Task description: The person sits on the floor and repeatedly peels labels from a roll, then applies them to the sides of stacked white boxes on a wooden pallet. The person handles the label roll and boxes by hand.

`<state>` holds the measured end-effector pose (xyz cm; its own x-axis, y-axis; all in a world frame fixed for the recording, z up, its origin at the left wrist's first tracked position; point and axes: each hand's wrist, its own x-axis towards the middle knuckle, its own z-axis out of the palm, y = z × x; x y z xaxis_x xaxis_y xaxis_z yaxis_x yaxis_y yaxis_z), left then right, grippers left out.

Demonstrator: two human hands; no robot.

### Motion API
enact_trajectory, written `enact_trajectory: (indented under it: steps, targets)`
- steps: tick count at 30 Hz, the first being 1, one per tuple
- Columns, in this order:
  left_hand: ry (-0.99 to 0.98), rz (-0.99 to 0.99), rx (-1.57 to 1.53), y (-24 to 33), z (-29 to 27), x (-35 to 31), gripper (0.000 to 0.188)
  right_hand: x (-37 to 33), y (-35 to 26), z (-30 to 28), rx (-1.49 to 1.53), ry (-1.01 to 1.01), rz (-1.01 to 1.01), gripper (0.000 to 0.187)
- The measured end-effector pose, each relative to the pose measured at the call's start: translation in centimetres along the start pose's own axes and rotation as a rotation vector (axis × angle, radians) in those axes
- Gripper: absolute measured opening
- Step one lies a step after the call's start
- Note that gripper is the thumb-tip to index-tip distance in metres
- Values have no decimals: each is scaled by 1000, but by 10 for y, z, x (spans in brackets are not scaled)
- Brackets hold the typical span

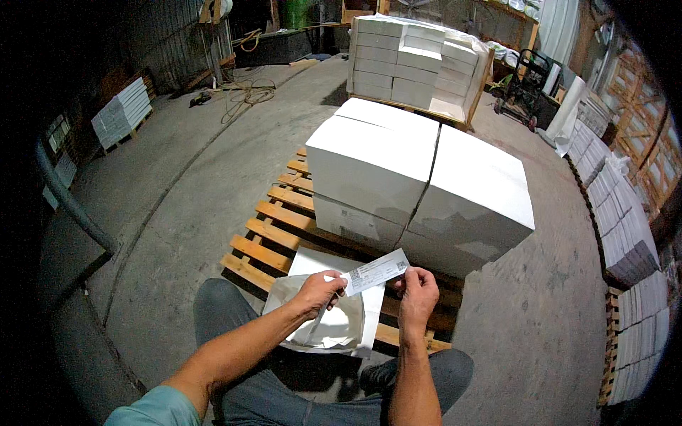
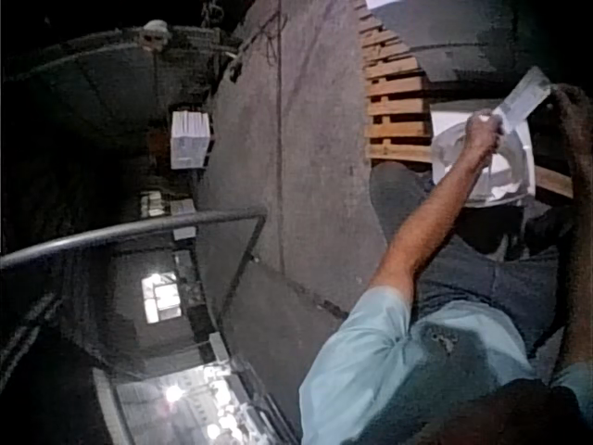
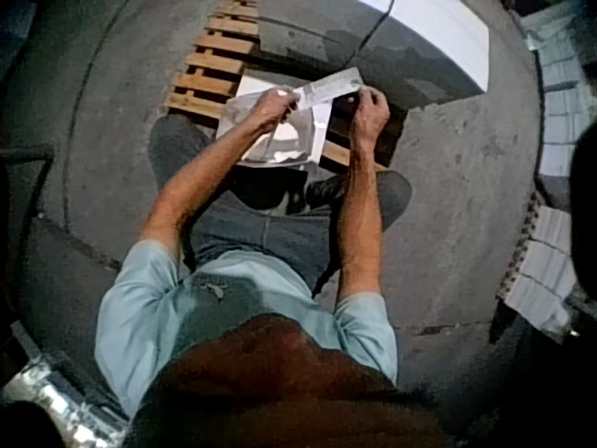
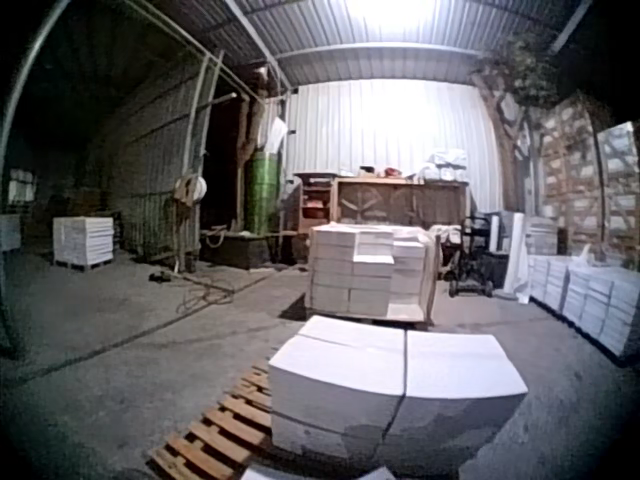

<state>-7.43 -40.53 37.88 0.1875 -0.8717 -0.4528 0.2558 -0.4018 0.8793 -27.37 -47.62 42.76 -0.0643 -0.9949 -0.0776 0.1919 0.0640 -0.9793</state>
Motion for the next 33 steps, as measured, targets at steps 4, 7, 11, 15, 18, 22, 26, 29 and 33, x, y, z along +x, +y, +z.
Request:
enact_trajectory:
  steps: [4,7,11,15,18,22,26,29,33]
  targets:
    - [21,79,100,22,-8,3,19,5,8,1,54,13,84,17]
    - [15,162,254,41,-22,16,21,15,23,10,93,23,199,18]
    - [72,372,626,61,-47,58,26,42,47,32,201,14,366,15]
    - [142,389,763,81,-50,99,27,84,82,52,309,40,488,13]
    - [248,389,888,87,-60,136,31,113,109,68,361,48,543,13]
    - [305,351,912,86,-80,183,36,133,121,102,362,79,527,16]
    - [285,271,803,98,-79,204,28,154,121,125,298,167,509,18]
    - [331,292,954,105,-77,225,29,173,141,122,246,163,451,26]
    - [352,347,978,98,-93,260,46,189,152,137,222,143,443,36]
